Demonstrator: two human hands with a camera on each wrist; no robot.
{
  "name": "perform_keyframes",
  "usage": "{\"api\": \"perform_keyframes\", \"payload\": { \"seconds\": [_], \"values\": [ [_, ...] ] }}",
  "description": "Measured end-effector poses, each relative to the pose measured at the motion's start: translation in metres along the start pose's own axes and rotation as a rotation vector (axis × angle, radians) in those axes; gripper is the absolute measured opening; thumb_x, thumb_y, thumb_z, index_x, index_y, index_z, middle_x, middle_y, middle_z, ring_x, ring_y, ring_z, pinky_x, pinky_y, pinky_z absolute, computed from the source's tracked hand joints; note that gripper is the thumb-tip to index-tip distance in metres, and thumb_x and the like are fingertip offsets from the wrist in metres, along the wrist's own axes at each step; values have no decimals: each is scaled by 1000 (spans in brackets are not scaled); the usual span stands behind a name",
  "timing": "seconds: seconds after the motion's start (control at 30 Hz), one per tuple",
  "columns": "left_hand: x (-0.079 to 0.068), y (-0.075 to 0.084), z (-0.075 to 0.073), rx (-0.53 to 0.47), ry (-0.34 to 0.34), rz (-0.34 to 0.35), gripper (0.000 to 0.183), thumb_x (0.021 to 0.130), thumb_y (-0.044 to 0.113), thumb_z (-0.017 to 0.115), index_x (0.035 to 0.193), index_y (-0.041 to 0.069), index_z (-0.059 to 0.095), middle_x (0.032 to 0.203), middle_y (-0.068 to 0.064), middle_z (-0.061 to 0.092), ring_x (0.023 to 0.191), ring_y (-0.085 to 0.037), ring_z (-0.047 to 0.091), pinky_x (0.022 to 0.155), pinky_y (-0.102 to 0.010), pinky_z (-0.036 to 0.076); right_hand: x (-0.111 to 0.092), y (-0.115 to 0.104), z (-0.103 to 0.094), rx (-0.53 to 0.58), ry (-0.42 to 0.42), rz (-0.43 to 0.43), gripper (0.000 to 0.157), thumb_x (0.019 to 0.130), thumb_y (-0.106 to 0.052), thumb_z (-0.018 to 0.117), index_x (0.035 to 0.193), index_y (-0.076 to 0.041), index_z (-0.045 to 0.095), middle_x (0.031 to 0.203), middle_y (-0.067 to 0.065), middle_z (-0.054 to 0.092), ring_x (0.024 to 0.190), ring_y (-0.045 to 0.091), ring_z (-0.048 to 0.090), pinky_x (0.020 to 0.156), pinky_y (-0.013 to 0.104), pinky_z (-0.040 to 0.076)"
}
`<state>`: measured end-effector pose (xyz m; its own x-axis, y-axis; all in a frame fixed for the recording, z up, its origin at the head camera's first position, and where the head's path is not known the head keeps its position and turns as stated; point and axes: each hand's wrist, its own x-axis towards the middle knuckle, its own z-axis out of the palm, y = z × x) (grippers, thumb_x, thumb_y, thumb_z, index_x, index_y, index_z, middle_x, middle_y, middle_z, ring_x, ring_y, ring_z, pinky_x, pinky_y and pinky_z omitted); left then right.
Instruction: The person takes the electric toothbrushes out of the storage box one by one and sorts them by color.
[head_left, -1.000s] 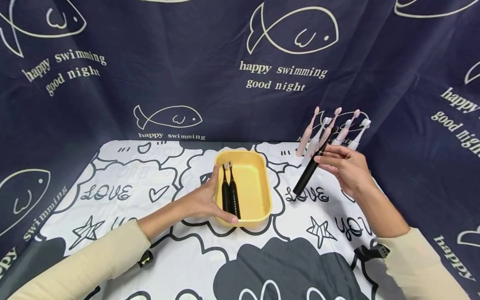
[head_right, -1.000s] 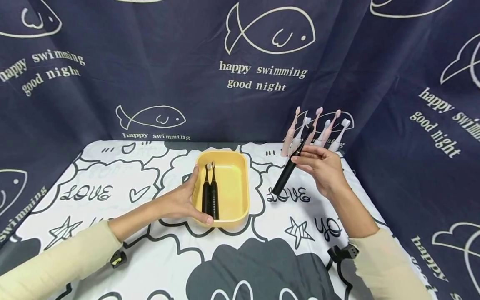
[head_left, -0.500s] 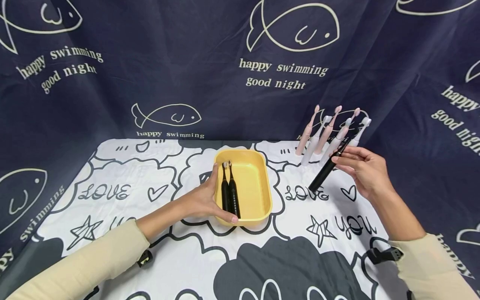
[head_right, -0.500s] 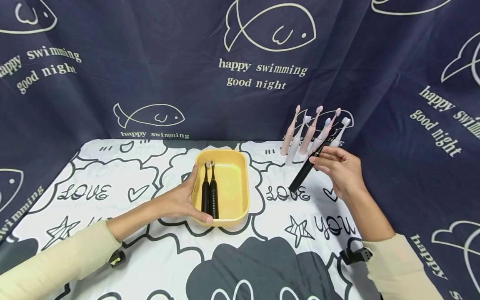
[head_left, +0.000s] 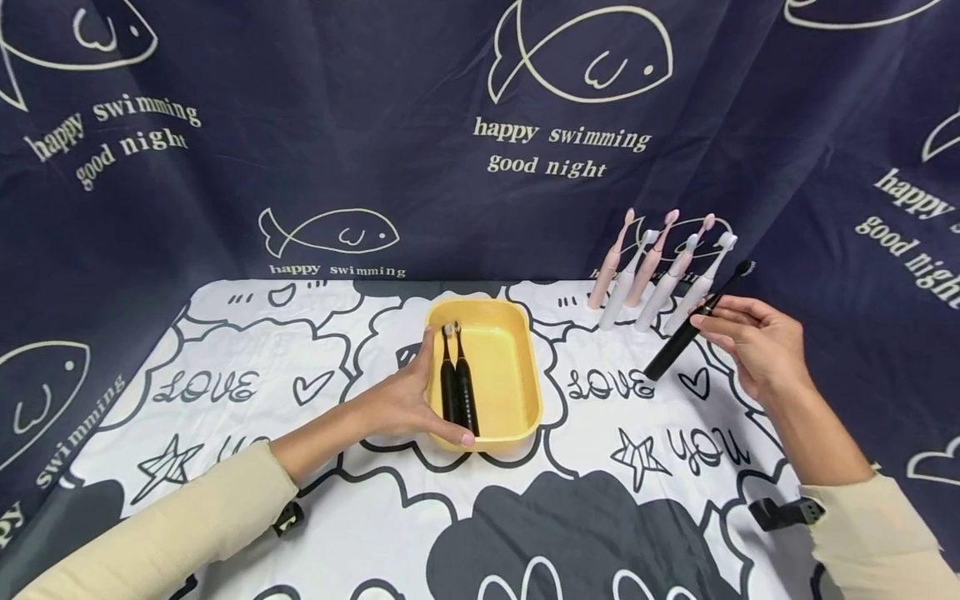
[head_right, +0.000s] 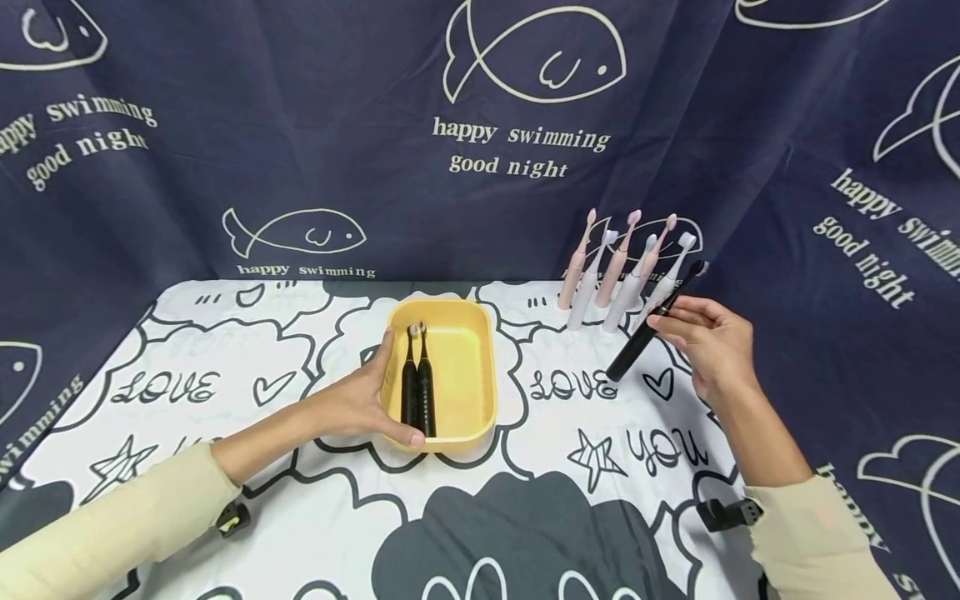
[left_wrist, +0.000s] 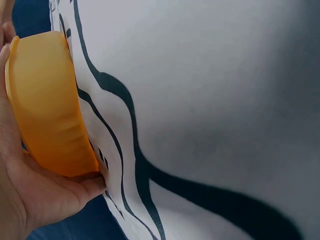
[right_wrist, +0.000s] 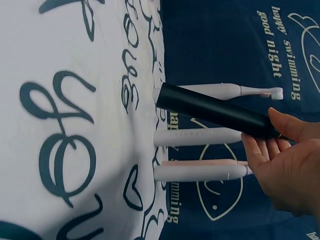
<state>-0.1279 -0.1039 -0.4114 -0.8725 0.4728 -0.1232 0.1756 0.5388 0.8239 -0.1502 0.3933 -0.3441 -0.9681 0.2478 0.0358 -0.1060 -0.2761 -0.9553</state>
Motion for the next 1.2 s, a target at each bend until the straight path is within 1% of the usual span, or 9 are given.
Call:
{"api": "perform_keyframes", "payload": {
  "seconds": [0.07, 0.2, 0.3, 0.37, 0.5, 0.7, 0.87, 1.03, 1.2],
  "values": [
    [0, 0, 0, 2, -2, -6, 183, 63, 60, 110, 177, 25, -30, 192, -15, 0, 176, -37, 18, 138, -68, 26, 0, 0, -3, 10, 8, -5, 35, 94, 26, 72, 100, -8, 79, 85, 1, 83, 76, 13, 85, 73, 26, 68],
    [-1, 0, 0, 15, -7, -30, 184, 63, 62, 109, 176, 25, -31, 192, -14, 1, 176, -37, 17, 138, -68, 26, 3, 0, -8, -5, 41, -2, 36, 92, 26, 76, 102, -9, 78, 86, 0, 85, 77, 12, 84, 71, 25, 68],
    [0, 1, 0, 20, -6, -27, 183, 64, 62, 109, 176, 25, -31, 192, -14, 0, 176, -36, 17, 138, -68, 26, 6, 1, -11, -40, 75, -4, 38, 90, 25, 79, 104, -10, 77, 87, -2, 85, 78, 9, 84, 71, 23, 67],
    [0, 2, -1, 14, -5, -18, 183, 64, 60, 109, 177, 25, -30, 192, -14, 1, 176, -36, 18, 138, -68, 26, 8, 1, -13, -44, 88, -3, 39, 89, 25, 80, 104, -10, 78, 87, -3, 85, 78, 9, 84, 71, 23, 67],
    [-1, 3, -1, 8, -6, -11, 183, 64, 59, 110, 177, 25, -30, 192, -14, 2, 176, -36, 19, 138, -67, 26, 12, 3, -18, -30, 93, -8, 39, 89, 26, 80, 104, -10, 78, 87, -3, 85, 79, 8, 84, 71, 22, 67],
    [-3, 3, 1, 15, -2, -24, 184, 63, 61, 110, 177, 25, -30, 192, -15, 3, 176, -37, 18, 138, -67, 25, 18, 4, -24, -46, 105, -28, 40, 87, 26, 81, 104, -10, 79, 88, -4, 86, 78, 8, 84, 71, 21, 66],
    [-4, 2, 0, 36, 6, -45, 184, 62, 63, 109, 177, 24, -30, 191, -17, 5, 175, -38, 19, 138, -68, 26, 25, 7, -24, -37, 106, -59, 44, 85, 31, 78, 101, -10, 81, 86, -4, 86, 76, 7, 84, 70, 20, 66],
    [-3, 2, 0, 37, 3, -45, 184, 63, 63, 109, 176, 24, -30, 191, -18, 5, 176, -38, 19, 138, -68, 26, 30, 10, -23, -28, 108, -80, 48, 86, 34, 74, 100, -11, 82, 85, -5, 86, 75, 7, 83, 69, 19, 65],
    [-1, 3, 0, 38, -3, -41, 184, 63, 63, 109, 176, 24, -30, 191, -18, 5, 176, -38, 18, 138, -67, 25, 32, 11, -22, -46, 116, -75, 48, 86, 33, 73, 98, -13, 83, 83, -6, 85, 74, 4, 82, 69, 18, 65]
  ]
}}
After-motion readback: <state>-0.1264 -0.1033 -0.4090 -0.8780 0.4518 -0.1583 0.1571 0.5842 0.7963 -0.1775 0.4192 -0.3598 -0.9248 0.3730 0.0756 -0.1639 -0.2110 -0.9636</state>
